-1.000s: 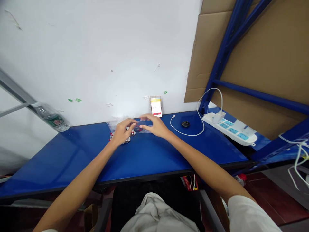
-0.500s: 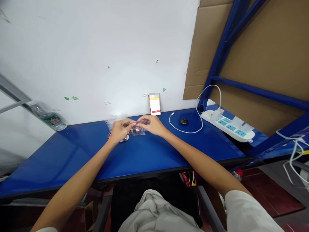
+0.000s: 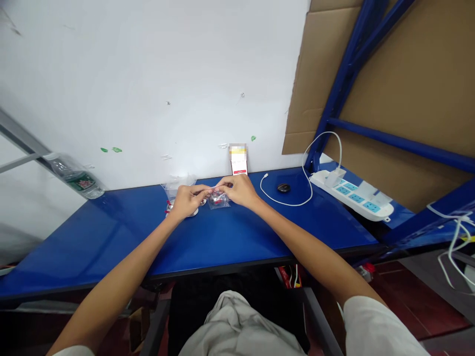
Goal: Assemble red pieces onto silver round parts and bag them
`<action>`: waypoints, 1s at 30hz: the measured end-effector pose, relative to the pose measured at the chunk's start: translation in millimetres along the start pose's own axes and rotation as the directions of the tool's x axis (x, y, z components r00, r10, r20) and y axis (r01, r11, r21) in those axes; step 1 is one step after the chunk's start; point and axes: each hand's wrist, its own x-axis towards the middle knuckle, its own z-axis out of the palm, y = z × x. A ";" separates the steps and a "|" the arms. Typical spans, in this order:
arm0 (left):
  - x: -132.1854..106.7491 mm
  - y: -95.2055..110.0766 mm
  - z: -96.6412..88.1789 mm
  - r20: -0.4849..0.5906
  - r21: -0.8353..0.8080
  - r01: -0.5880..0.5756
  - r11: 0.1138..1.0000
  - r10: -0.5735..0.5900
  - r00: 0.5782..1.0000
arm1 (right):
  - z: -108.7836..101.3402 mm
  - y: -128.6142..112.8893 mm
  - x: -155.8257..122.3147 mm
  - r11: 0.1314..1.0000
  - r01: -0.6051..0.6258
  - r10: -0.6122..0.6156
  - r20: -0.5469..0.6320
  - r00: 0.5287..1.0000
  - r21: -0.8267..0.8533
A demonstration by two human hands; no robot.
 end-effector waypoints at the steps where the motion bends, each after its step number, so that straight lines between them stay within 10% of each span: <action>1: 0.2 1.2 -0.5 0.002 -0.014 0.005 1.000 -0.005 1.000 | -0.7 0.8 0.6 1.000 0.003 -0.003 0.003 1.000 0.022; 10: 2.2 -8.7 -1.2 0.052 -0.148 0.104 0.983 -0.097 0.994 | -0.6 18.0 3.4 0.965 -0.099 0.052 0.195 0.980 0.243; 20: 15.8 -32.0 -29.4 -0.335 -0.435 0.186 0.881 -0.350 0.875 | -19.2 56.8 2.5 0.911 0.161 0.009 0.407 0.914 -0.381; 26: 14.2 -25.1 -24.7 -0.287 -0.413 0.173 0.894 -0.308 0.907 | -10.4 53.3 0.1 0.877 0.149 0.058 0.409 0.911 -0.457; 30: 12.7 -22.4 -22.0 -0.273 -0.366 0.195 0.910 -0.305 0.912 | -1.0 44.2 -6.3 0.795 0.347 -0.133 0.416 0.900 -0.497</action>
